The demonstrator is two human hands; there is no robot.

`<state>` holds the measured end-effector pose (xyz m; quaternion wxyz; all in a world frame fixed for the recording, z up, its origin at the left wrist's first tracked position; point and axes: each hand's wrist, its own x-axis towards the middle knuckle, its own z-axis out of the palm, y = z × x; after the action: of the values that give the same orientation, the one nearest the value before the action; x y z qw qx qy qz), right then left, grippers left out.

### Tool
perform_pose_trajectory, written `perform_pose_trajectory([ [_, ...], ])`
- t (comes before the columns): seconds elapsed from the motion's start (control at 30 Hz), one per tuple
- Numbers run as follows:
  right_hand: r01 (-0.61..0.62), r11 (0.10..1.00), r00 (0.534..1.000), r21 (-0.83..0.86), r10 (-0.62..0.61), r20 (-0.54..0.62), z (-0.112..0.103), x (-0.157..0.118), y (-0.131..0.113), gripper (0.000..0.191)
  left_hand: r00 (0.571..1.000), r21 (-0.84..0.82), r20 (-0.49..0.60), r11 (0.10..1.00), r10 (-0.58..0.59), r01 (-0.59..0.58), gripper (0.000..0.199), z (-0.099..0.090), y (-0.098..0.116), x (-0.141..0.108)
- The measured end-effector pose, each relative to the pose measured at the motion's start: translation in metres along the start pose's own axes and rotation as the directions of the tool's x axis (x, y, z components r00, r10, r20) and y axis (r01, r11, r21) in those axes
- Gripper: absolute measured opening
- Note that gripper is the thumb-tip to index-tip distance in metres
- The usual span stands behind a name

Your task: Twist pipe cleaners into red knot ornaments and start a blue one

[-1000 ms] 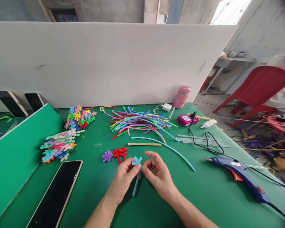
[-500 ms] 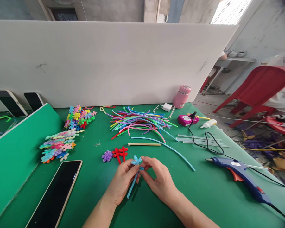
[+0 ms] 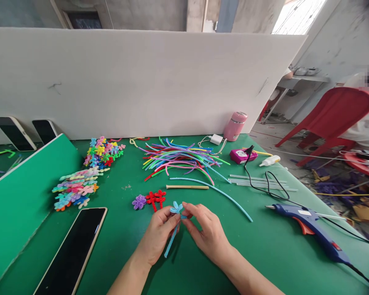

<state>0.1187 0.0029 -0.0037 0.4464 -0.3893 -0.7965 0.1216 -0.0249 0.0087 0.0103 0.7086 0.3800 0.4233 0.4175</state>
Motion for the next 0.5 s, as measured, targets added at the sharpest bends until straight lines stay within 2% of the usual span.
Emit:
perform_pose_trajectory([
  [0.07, 0.034, 0.999, 0.999, -0.022, -0.034, 0.007, -0.002, 0.001, 0.0, 0.038, 1.0, -0.042, -0.002, 0.999, -0.025, 0.025, 0.017, 0.001, 0.002, -0.001],
  [0.23, 0.112, 0.981, 0.993, -0.157, -0.106, 0.047, -0.007, 0.004, 0.001, 0.016, 0.997, -0.124, 0.01, 0.989, -0.08, 0.081, 0.019, 0.003, 0.007, -0.003],
  [0.33, 0.137, 0.969, 0.989, -0.204, -0.124, 0.078, -0.011, 0.008, 0.0, 0.012, 0.994, -0.192, 0.046, 0.976, -0.097, 0.104, 0.017, 0.002, 0.008, -0.003],
  [0.5, 0.216, 0.941, 0.956, -0.259, -0.149, 0.255, -0.023, 0.018, -0.003, 0.016, 0.994, -0.214, 0.061, 0.972, -0.086, 0.098, 0.017, 0.001, 0.006, -0.003],
])
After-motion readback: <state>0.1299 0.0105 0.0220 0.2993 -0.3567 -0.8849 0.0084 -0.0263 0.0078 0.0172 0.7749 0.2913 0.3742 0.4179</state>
